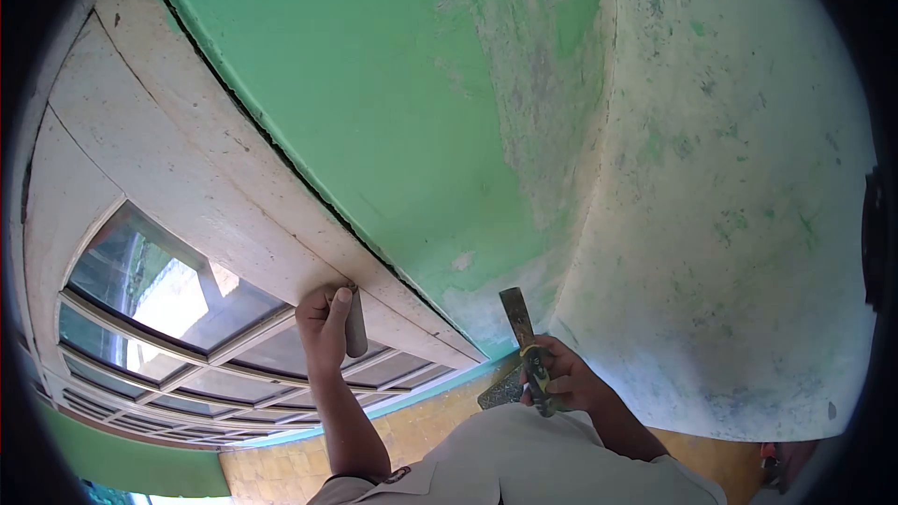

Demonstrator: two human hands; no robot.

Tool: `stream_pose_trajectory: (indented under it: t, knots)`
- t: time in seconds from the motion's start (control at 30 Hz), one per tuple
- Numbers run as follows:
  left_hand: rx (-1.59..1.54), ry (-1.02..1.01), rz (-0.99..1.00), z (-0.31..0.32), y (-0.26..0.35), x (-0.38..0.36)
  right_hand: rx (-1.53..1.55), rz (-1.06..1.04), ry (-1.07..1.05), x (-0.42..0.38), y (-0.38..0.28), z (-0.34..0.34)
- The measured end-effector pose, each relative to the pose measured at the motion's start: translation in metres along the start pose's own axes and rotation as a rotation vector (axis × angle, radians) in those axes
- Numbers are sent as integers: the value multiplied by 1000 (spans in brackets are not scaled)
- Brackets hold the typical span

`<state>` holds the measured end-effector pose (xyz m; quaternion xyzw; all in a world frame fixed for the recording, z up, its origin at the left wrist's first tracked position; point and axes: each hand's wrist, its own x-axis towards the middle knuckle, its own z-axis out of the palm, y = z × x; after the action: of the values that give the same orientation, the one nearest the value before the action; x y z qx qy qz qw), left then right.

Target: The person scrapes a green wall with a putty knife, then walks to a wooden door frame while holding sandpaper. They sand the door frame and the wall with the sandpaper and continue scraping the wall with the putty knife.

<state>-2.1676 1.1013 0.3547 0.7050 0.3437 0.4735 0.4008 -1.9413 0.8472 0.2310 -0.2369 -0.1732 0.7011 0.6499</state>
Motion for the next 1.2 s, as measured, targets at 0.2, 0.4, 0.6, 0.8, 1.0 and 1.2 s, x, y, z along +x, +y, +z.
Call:
stream_pose_trajectory:
  t: [0.2, 0.4, 0.6, 0.8, 1.0, 1.2]
  knots:
    - [90, 42, 19, 3, -2, 2, -374, 69, 62, 24, -13, -31]
    - [63, 76, -10, 4, 2, 0, -472, 96, 287, 61, -10, -61]
    - [94, 147, 24, 9, -4, 0, -577, 36, 233, 75, -15, -83]
    - [110, 198, 24, 8, -9, 1, -609, 28, 274, 75, -20, -95]
    - [119, 249, 1, 10, -14, 1, -689, 27, 357, 72, -25, -102]
    - [117, 282, 13, 11, -17, 2, -664, -75, 403, 73, -15, -116]
